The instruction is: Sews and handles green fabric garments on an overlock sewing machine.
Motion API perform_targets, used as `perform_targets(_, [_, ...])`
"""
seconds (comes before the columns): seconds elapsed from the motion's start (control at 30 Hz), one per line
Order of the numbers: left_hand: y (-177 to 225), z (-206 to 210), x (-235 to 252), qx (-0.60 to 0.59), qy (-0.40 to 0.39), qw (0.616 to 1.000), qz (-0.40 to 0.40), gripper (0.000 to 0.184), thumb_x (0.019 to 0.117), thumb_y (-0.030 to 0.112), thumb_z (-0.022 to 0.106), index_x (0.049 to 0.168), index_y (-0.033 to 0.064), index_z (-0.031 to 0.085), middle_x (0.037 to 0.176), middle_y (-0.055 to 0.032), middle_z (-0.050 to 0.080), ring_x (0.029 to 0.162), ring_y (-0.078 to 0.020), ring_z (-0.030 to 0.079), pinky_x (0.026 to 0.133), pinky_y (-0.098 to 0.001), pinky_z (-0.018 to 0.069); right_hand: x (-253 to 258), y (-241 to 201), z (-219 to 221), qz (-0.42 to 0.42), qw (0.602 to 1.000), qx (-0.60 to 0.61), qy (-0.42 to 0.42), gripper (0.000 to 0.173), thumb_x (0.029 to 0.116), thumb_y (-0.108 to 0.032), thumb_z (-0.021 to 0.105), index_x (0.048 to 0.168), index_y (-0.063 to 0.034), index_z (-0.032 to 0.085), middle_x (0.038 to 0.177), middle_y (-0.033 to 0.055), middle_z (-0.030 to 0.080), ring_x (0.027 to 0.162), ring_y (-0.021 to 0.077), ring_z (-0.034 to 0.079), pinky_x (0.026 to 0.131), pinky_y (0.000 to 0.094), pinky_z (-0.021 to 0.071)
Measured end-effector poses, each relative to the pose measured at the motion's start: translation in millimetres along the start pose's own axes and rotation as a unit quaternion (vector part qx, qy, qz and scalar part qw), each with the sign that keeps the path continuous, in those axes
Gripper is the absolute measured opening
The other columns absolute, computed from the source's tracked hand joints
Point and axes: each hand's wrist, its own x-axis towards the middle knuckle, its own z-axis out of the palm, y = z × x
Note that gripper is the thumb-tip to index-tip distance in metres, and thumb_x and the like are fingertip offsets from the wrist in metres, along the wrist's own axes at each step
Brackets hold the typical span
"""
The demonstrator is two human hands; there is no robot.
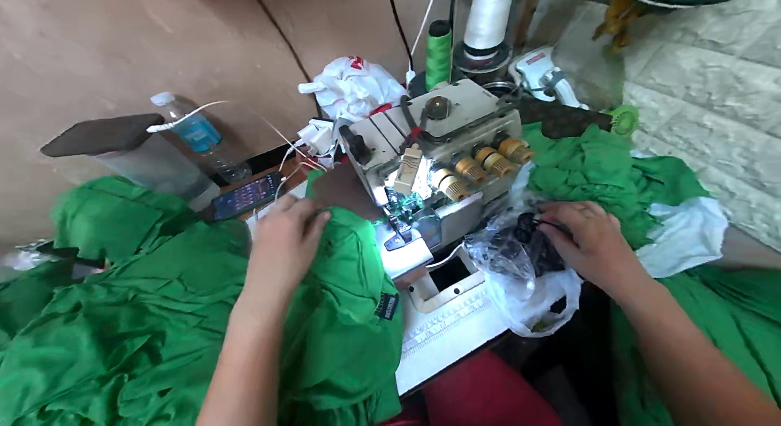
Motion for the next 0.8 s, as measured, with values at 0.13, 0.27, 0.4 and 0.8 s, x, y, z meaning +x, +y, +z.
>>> perform_targets(0.13, [8.7,-22.0,-56.5,-0.091,0.046,0.994,-0.043,0.028,0.0973,0.035,0.063,0.096,0.0092,0.074,0.087,-0.0022,0.065,0.076,-0.0101,0.061,0.067,-0.0303,0.0517,-2.3,-1.7,-6.0,-0.007,0.995,0.077,0.056,0.038,0.1063,-0.028,0.046,0.114,0.0030,0.066,0.099,0.0187,0.071,0.092,0.0331,0.070,0.083,0.0569,0.0543])
perform_targets(0.27, [23.6,-23.8,-99.7,-0.208,0.032,0.976,-0.054,0.027,0.1018,0.030,0.058,0.100,0.0077,0.073,0.092,0.0036,0.068,0.082,0.0033,0.061,0.075,-0.0145,0.0507,1.2,-29.7,-9.8,-0.072,0.982,0.129,0.120,0.043,0.1107,-0.027,0.040,0.119,0.0103,0.059,0.094,0.0230,0.066,0.075,0.0184,0.064,0.069,0.0330,0.0558])
perform_targets(0.4, [33.4,-15.2,-112.3,-0.285,0.044,0.952,-0.105,0.014,0.0981,0.018,0.062,0.103,0.0061,0.067,0.083,0.0071,0.066,0.069,0.0049,0.059,0.063,-0.0124,0.0498,7.1,-82.2,-5.0,-0.109,0.981,0.150,0.049,0.045,0.1081,-0.036,0.045,0.120,0.0046,0.060,0.090,0.0168,0.068,0.073,0.0181,0.065,0.065,0.0371,0.0560])
perform_targets(0.8, [44.9,-12.7,-119.0,-0.178,0.023,0.982,-0.065,0.029,0.1060,0.024,0.049,0.098,0.0057,0.070,0.089,-0.0029,0.066,0.080,-0.0063,0.061,0.074,-0.0234,0.0513,30.5,-207.0,23.4,-0.267,0.939,0.164,-0.144,0.047,0.1092,-0.041,0.034,0.098,-0.0075,0.065,0.069,0.0048,0.057,0.064,0.0205,0.061,0.055,0.0411,0.0490])
